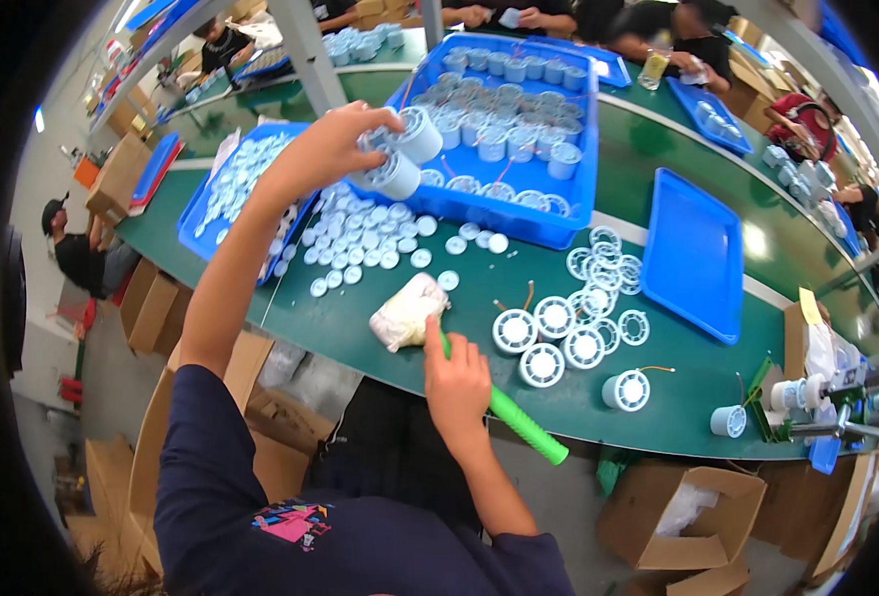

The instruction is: Assembling plastic housing components for electronic devices by hand and using a rubber mallet.

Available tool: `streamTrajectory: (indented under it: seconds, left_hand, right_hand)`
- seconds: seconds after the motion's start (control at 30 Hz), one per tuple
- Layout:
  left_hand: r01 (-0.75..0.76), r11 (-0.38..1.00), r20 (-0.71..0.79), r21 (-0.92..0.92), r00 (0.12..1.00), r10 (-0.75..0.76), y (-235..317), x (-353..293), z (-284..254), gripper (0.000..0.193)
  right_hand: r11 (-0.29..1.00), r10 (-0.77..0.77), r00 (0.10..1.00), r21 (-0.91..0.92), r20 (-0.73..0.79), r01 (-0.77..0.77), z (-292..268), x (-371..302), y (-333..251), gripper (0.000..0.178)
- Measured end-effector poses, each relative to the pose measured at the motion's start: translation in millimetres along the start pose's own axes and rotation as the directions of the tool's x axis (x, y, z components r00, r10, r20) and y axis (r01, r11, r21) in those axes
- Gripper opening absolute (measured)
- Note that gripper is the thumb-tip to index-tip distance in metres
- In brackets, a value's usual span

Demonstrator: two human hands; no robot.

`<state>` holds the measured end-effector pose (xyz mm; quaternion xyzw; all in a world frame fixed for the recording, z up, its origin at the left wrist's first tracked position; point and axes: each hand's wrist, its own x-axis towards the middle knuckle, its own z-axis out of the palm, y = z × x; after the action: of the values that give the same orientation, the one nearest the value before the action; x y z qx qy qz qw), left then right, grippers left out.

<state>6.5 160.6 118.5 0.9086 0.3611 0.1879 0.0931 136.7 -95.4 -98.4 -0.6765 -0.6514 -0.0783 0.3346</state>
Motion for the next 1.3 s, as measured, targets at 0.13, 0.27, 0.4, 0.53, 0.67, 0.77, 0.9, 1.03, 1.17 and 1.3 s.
streamTrajectory:
  seconds: [0.13, 0.27, 0.4, 0.53, 0.67, 0.77, 0.9, 1.03, 1.17, 1.3]
  left_hand:
    - [0.150, 0.988, -0.015, -0.031, 0.988, -0.151, 11, -103, 6, 0.038]
    - [0.322, 0.946, 0.050, -0.039, 0.946, -0.320, 18, -174, 34, 0.038]
    - [0.355, 0.934, 0.192, -0.038, 0.920, -0.342, 27, -203, 62, 0.037]
    - [0.235, 0.960, 0.136, 0.152, 0.957, -0.256, 24, -205, 86, 0.040]
    - [0.268, 0.955, 0.084, 0.125, 0.957, -0.279, 27, -210, 88, 0.049]
    - [0.262, 0.963, 0.006, 0.054, 0.965, -0.263, 36, -223, 75, 0.054]
    - [0.267, 0.923, -0.259, -0.276, 0.905, -0.339, 54, -257, 69, 0.045]
    - [0.313, 0.828, -0.178, -0.465, 0.883, -0.434, 64, -282, 115, 0.057]
    - [0.264, 0.813, -0.275, -0.519, 0.849, -0.451, 59, -274, 160, 0.066]
    - [0.202, 0.802, -0.323, -0.562, 0.839, -0.437, 47, -252, 175, 0.061]
  right_hand:
    - [0.999, 0.024, 0.999, 0.046, 0.042, -0.026, -4, 3, 2, 0.057]
    - [0.993, 0.062, 0.990, 0.090, 0.128, -0.074, -24, -6, 5, 0.055]
    - [0.991, 0.094, 0.989, 0.082, 0.110, -0.104, -38, -26, 11, 0.056]
    - [0.994, 0.074, 0.993, 0.079, 0.091, -0.081, -43, -27, 14, 0.053]
    - [0.999, -0.008, 0.996, 0.033, 0.090, 0.005, -42, -16, 20, 0.054]
    - [0.997, -0.082, 0.997, 0.002, 0.015, 0.082, -40, -13, 26, 0.047]
    - [0.983, -0.158, 0.971, 0.068, -0.181, 0.172, -39, -18, 33, 0.036]
    - [0.987, -0.092, 0.966, 0.105, -0.244, 0.120, -37, 7, 15, 0.028]
    - [0.987, -0.082, 0.992, 0.127, -0.099, 0.094, -27, 78, -14, 0.026]
    - [0.989, 0.144, 0.882, -0.095, 0.449, -0.113, -5, 120, 1, 0.031]
